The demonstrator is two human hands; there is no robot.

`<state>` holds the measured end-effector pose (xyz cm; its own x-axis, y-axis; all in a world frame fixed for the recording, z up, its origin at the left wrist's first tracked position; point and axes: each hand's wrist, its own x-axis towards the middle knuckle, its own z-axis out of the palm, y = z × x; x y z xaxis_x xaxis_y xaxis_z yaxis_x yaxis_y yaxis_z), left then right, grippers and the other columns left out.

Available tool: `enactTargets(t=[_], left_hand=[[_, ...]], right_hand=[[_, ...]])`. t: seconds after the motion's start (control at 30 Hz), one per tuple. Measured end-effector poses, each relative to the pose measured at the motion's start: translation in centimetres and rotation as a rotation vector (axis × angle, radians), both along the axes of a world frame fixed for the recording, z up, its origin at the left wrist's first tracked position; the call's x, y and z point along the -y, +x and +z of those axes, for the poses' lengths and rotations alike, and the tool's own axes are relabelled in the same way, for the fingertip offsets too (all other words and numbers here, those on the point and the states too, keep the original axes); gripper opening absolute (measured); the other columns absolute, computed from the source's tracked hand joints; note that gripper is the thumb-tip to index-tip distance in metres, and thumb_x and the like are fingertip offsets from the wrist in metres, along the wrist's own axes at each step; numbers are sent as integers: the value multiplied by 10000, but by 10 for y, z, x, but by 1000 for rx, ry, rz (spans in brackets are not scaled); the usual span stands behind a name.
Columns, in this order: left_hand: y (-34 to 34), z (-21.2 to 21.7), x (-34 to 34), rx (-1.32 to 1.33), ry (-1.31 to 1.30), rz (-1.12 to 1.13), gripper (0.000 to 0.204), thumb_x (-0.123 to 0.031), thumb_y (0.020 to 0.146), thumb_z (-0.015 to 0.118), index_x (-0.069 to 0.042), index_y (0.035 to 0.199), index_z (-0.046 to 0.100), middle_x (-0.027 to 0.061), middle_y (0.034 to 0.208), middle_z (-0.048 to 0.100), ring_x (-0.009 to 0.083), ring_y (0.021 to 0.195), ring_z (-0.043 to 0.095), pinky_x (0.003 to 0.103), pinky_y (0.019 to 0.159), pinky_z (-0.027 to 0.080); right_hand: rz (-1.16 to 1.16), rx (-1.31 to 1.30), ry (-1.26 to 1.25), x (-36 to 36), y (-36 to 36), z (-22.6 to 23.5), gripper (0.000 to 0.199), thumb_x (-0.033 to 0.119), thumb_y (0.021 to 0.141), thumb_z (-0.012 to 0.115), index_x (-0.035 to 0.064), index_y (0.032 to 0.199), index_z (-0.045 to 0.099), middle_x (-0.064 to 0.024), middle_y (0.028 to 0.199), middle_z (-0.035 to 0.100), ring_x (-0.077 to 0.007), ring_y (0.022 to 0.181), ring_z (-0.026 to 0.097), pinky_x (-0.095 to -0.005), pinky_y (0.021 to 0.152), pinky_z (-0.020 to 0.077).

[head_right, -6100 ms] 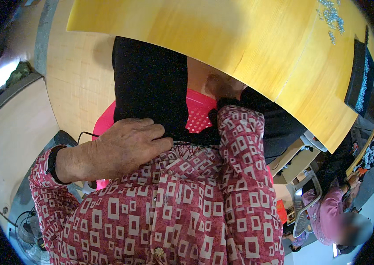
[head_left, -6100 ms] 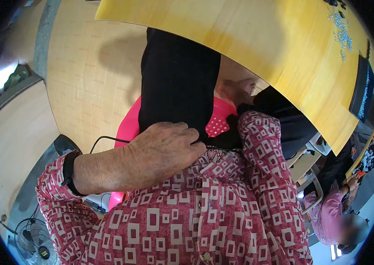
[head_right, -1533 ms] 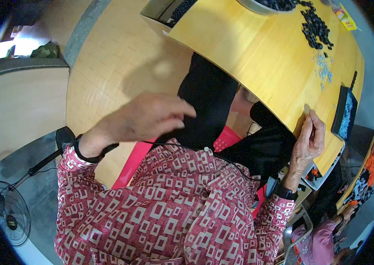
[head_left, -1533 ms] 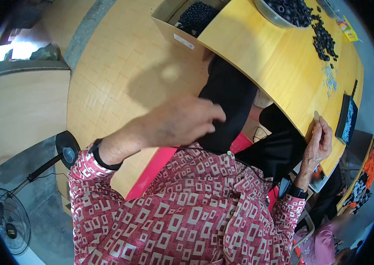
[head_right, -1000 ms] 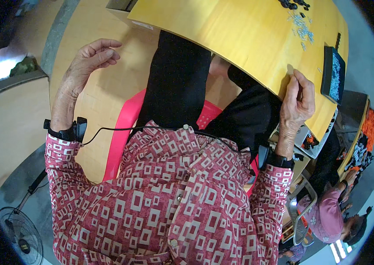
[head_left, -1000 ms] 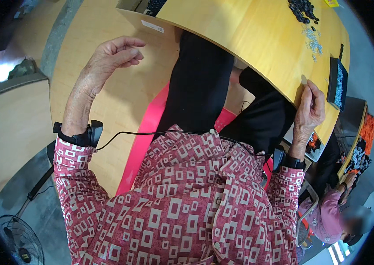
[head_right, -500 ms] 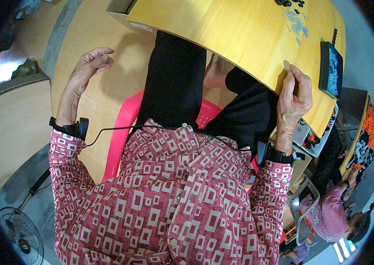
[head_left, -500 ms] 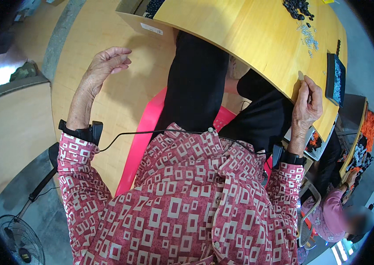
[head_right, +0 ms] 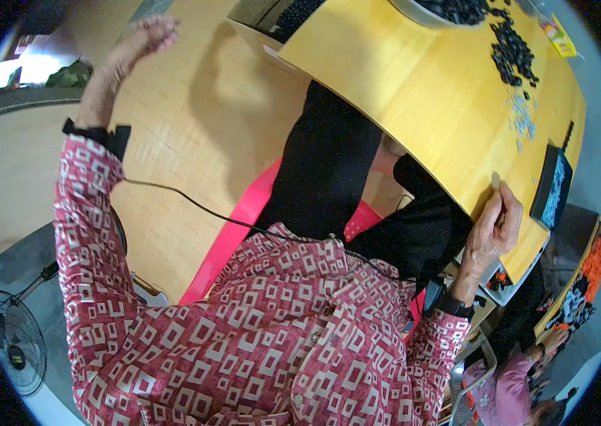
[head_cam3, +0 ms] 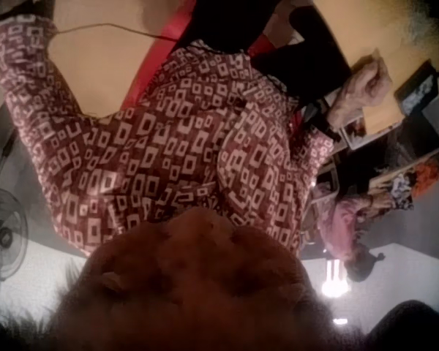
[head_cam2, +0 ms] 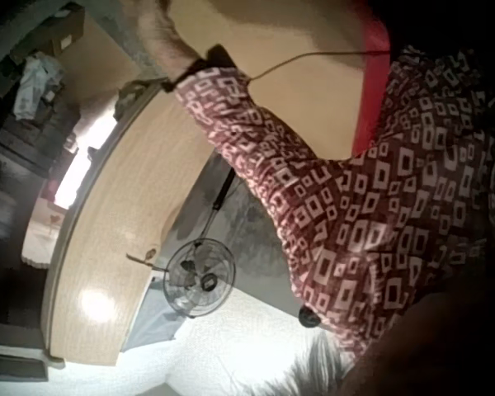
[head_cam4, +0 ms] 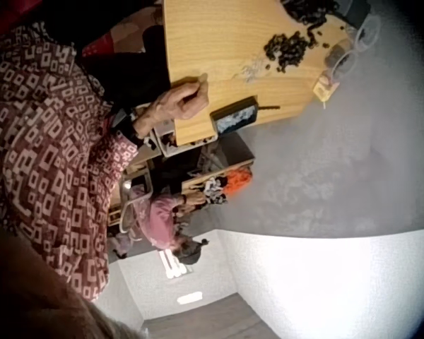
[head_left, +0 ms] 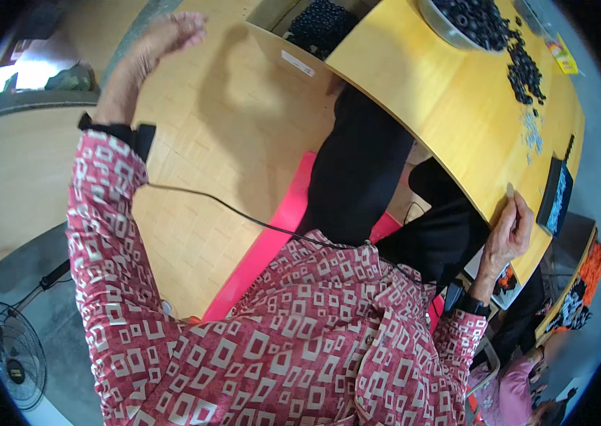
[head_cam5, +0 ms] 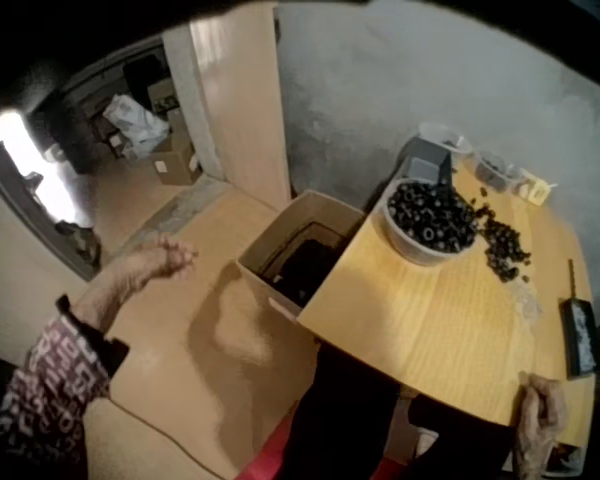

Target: Manually assemble small plastic rings and metal components into finished items.

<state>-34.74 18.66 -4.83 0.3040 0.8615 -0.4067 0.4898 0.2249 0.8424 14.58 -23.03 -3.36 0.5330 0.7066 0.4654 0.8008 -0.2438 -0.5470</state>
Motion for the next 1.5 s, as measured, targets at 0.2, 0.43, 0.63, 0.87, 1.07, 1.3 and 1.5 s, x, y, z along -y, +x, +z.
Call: enactTargets(t=[0.2,0.43,0.63,0.87,1.07,1.3,1.5], left_hand=[[-6,119,-118,-75,264,-38,117,-17,922,528,-23,894,641,77,818,664,160,740,631,286,642,490],[5,-1,-121,-762,526,-300,316,-101,767,643,-87,1075,712,86,849,700,200,756,665,343,679,534],[0,-194,-30,-784,394,-610,234,-261,878,566,-51,881,670,201,894,678,401,859,653,461,716,523],[28,-249,27,-826,121,-732,232,-149,825,683,-90,1045,635,150,1052,681,361,1056,629,477,821,521],[48,-290,39,-710,40,-398,242,-154,823,686,-91,1054,657,169,1064,682,397,1058,625,475,855,518],[82,-297,52,-564,59,-231,258,-115,870,642,-90,1126,648,193,1137,657,398,1042,644,477,860,542],[100,-293,48,-697,65,-174,289,-83,875,625,-106,1162,649,182,1158,649,389,1041,639,462,846,553]], right_hand=[[-38,-173,43,-21,-9,14,187,5,969,573,-68,1124,648,-111,1039,658,-167,933,599,-274,861,486],[-118,-34,-85,-25,-23,36,201,56,984,563,-65,1116,655,-111,1027,661,-174,914,596,-282,830,487],[-147,-77,-162,-16,-27,52,188,36,996,536,-65,1122,631,-128,1084,657,-190,996,599,-301,925,467],[-102,77,-365,-3,-37,83,187,-1,986,534,-56,1144,618,-117,1067,581,-205,1005,549,-322,932,440],[-68,76,-447,-1,-42,97,194,11,983,531,-51,1152,603,-132,1044,564,-235,979,546,-354,917,443],[-128,104,-576,-3,-43,104,307,223,1028,479,-34,1155,589,-140,945,545,-241,945,571,-351,861,469],[-35,192,-534,8,-24,98,298,184,1029,459,-45,1156,600,-182,1057,597,-255,955,575,-361,862,473]])
